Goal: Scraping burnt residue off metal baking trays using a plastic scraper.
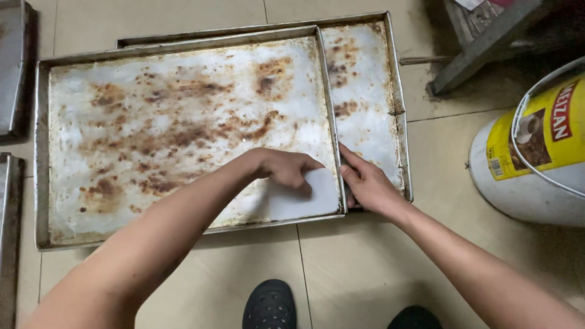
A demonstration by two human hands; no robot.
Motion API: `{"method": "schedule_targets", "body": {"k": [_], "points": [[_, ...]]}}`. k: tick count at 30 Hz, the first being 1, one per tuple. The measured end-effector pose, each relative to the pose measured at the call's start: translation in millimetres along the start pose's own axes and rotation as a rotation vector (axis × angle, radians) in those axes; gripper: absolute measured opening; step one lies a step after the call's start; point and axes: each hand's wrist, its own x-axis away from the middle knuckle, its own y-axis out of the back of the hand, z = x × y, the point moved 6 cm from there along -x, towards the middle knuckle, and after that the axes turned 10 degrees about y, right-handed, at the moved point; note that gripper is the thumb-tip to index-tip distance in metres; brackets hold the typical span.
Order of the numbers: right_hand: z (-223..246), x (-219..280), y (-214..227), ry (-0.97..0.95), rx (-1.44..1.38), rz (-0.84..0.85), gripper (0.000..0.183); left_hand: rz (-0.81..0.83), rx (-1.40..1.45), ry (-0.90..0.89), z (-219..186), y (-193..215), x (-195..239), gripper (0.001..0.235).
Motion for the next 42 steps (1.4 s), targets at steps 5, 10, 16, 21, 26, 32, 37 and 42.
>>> {"method": "schedule_targets", "body": {"k": [5,10,16,21,26,32,37,42], "points": [[-8,1,4,-0.001,-0.069,0.03,0.054,-0.031,0.136,-0.001,-3,14,34,0.049],[-23,17,31,0.043,-0.152,-0.092,0.043,-0.106,0.167,-0.045,-59,28,65,0.048],[-36,56,85,0.004,-0.227,-0.376,0.027,-0.123,0.096,-0.217,-196,33,63,0.045],[-44,89,117,0.025,-0.351,-0.534,0.027,-0.644,-0.486,-0.57,-359,5,55,0.041],[-63,104,122,0.034,-0.455,-0.632,0.025,-0.912,-1.19,-0.806,-440,-50,1,0.035],[-50,110,123,0.045,-0.438,-0.584,0.024,-0.878,-1.597,-1.009,-419,-54,-38,0.037],[-59,90,113,0.102,-0.425,-0.547,0.025,-0.781,-1.763,-0.846,-433,-59,-15,0.034],[-32,91,109,0.022,-0.418,-0.449,0.028,-0.679,-1.958,-0.578,-442,-64,-12,0.026]]}}
